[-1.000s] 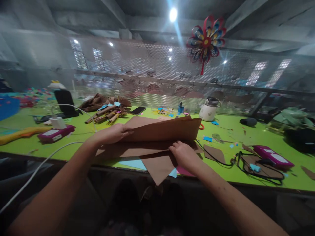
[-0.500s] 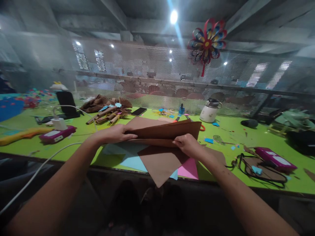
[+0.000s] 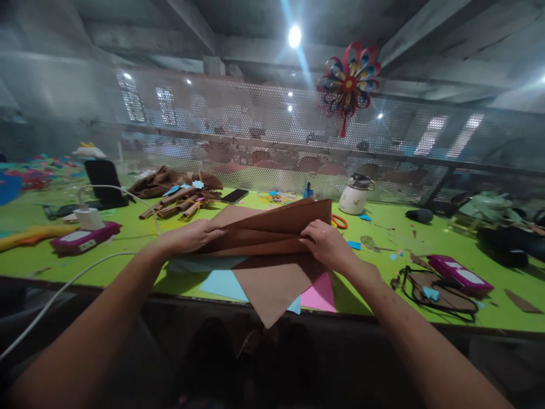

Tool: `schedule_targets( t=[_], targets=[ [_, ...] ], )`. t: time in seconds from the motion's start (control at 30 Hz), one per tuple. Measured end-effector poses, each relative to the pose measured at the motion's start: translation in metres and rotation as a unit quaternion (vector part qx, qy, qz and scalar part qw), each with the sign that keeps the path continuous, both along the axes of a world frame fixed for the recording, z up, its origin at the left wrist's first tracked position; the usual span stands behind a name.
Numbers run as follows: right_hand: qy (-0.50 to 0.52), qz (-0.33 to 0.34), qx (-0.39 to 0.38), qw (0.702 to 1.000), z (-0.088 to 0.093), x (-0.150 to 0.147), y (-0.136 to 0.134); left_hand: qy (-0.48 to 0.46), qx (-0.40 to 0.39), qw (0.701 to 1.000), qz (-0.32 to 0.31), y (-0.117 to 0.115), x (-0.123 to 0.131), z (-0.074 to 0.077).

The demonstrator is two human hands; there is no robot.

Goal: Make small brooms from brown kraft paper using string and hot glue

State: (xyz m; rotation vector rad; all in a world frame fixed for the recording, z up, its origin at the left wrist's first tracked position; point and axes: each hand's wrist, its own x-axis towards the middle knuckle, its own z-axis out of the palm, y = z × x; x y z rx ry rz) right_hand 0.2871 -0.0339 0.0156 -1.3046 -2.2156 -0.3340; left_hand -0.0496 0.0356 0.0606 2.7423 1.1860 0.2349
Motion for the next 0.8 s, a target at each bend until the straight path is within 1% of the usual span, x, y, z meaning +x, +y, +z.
schedule_targets(
  t=[0.07,0.13,0.27,0.33,0.53,0.63,0.7,0.8],
  targets=[
    [-0.012,0.016,0.055,0.998,-0.005,0.004,-0.008,-0.008,0.002,1.000,-0.014,0.001,0.000,-0.003],
    [-0.021,0.022,0.084,0.996,-0.010,0.006,-0.018,-0.013,-0.002,1.000,-0.025,0.003,-0.001,-0.005],
    [-0.025,0.009,0.114,0.993,-0.023,0.003,-0.037,-0.014,-0.010,1.000,0.005,0.003,0.000,-0.007],
    [-0.032,0.003,0.109,0.994,-0.029,0.001,-0.043,-0.021,-0.010,1.000,0.016,0.004,-0.001,-0.007],
    [-0.091,-0.007,0.043,0.995,-0.040,-0.012,-0.045,-0.041,-0.006,0.999,0.005,0.007,-0.002,-0.009],
    [-0.092,0.013,0.025,0.995,-0.043,-0.018,-0.047,-0.036,-0.001,0.999,0.017,0.007,-0.003,-0.009],
    [-0.067,0.034,0.032,0.997,-0.044,-0.021,-0.050,-0.029,-0.002,0.999,0.025,0.005,-0.002,-0.008],
    [-0.036,0.058,0.089,0.994,-0.044,-0.023,-0.061,-0.021,-0.004,0.999,0.048,0.003,-0.001,-0.007]
  ],
)
